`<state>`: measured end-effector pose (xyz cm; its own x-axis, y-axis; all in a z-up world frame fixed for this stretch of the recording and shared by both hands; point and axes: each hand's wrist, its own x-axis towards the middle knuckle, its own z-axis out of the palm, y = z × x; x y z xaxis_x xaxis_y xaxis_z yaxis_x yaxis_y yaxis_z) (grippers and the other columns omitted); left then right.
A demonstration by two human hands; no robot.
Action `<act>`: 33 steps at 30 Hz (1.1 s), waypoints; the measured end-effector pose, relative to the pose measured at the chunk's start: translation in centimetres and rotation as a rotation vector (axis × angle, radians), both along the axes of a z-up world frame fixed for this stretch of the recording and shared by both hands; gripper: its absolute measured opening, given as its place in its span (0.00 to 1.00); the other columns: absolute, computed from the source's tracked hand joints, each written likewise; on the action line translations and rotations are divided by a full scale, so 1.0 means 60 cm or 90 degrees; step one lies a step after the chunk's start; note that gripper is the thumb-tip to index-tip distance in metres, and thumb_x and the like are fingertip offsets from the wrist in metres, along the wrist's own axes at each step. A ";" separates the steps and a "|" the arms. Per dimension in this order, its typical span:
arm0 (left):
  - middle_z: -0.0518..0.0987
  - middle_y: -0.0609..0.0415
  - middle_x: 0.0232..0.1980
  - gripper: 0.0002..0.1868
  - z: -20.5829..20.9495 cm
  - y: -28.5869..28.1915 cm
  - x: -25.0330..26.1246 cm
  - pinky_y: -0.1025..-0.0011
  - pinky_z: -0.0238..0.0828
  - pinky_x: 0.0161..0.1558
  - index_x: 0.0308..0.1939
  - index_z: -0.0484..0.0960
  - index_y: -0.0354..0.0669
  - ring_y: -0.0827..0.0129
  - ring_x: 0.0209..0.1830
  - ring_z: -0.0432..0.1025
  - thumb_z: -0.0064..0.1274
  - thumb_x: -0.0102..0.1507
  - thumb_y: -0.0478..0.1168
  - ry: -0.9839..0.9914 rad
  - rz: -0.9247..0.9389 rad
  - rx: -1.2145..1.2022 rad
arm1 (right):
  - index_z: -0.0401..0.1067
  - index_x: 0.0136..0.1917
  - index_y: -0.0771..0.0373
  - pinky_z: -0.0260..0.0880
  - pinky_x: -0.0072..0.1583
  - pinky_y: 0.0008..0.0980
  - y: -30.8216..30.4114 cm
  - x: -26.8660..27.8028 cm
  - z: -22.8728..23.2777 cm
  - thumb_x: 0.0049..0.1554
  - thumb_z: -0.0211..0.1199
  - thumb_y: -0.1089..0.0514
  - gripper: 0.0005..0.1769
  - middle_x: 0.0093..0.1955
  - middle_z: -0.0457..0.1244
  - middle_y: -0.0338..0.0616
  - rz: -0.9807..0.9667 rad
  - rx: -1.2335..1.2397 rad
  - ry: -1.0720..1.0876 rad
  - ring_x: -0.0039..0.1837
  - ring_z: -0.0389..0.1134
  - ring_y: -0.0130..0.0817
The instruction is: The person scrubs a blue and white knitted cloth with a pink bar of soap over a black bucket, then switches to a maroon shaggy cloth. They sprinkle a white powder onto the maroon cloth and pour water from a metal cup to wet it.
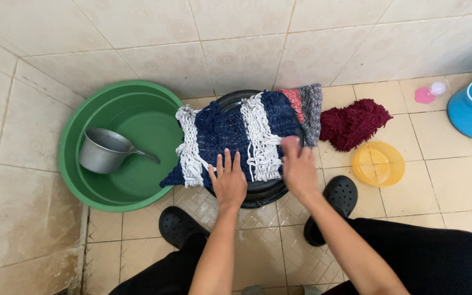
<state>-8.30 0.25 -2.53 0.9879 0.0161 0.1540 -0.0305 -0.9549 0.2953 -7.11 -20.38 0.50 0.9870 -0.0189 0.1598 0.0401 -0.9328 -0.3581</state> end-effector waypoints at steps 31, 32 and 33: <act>0.63 0.50 0.78 0.30 -0.006 -0.004 0.003 0.43 0.43 0.73 0.70 0.72 0.53 0.52 0.77 0.56 0.51 0.62 0.41 0.014 0.013 0.016 | 0.64 0.70 0.57 0.69 0.50 0.54 -0.030 0.000 0.007 0.59 0.60 0.53 0.26 0.55 0.57 0.63 -0.032 0.011 -0.078 0.54 0.61 0.64; 0.63 0.50 0.78 0.30 -0.006 -0.004 0.003 0.43 0.42 0.73 0.70 0.72 0.53 0.52 0.77 0.56 0.51 0.62 0.40 0.012 0.014 0.017 | 0.64 0.70 0.57 0.69 0.50 0.55 -0.026 -0.003 0.009 0.60 0.59 0.53 0.25 0.54 0.57 0.62 -0.024 0.011 -0.049 0.54 0.61 0.63; 0.63 0.50 0.78 0.30 -0.005 -0.005 0.003 0.42 0.42 0.73 0.70 0.72 0.52 0.52 0.77 0.56 0.51 0.62 0.40 0.010 0.014 0.018 | 0.64 0.69 0.57 0.69 0.50 0.55 -0.015 -0.007 0.010 0.60 0.59 0.53 0.25 0.54 0.57 0.61 -0.016 0.011 -0.021 0.54 0.62 0.62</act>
<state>-8.10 -0.05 -2.84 0.9897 0.0341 0.1392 -0.0046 -0.9631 0.2689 -7.51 -21.30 1.09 0.9805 -0.0469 0.1910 0.0285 -0.9271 -0.3736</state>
